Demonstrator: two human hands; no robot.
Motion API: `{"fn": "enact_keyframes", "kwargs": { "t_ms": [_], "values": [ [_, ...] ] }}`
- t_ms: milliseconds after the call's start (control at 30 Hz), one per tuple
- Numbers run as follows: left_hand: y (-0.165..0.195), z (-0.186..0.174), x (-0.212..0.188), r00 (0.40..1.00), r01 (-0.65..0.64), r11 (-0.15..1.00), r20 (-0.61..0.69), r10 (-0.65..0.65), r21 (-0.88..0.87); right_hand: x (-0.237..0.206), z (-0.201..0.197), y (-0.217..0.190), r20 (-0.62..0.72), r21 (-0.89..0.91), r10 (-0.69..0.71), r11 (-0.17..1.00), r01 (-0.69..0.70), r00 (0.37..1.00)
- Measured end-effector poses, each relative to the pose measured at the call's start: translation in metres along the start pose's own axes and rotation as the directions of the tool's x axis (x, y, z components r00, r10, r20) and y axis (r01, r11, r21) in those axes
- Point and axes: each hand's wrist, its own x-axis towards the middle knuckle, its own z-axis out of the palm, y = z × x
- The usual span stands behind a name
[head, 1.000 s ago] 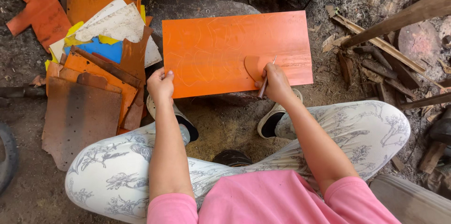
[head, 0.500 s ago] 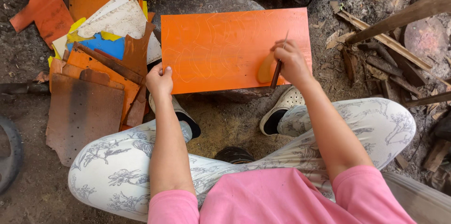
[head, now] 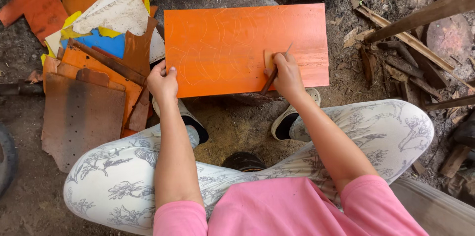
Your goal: The person uses a pointed tool to carve curved lines into an orange rectangular sheet placed on a stone surface. They repeatedly trace and deepen the carved patterns while seated on the ground.
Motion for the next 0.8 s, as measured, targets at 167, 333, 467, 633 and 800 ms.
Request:
{"fn": "enact_keyframes", "kwargs": {
  "t_ms": [167,333,467,633,800],
  "values": [
    [-0.001,-0.005,0.0,1.0,-0.005,0.999,-0.003,0.005,0.053,0.008,0.003,-0.008,-0.027,0.076,-0.074,0.994,0.076,0.997],
    [-0.003,-0.004,0.002,1.0,-0.015,1.0,0.007,0.015,0.015,0.002,-0.016,-0.008,0.179,0.099,0.1,0.988,-0.119,0.979],
    [-0.003,-0.002,0.002,1.0,-0.015,1.0,0.015,0.015,0.023,0.001,-0.009,-0.007,0.086,0.074,0.012,0.997,-0.018,0.996],
    [0.001,-0.003,0.0,1.0,0.003,0.999,0.002,-0.003,0.036,0.001,-0.005,-0.003,0.109,0.061,0.027,0.998,-0.034,0.994],
    [-0.007,0.0,0.001,1.0,-0.018,0.999,0.002,0.018,0.027,0.001,-0.004,-0.008,0.075,0.099,-0.045,0.994,0.037,0.996]
  ]
}}
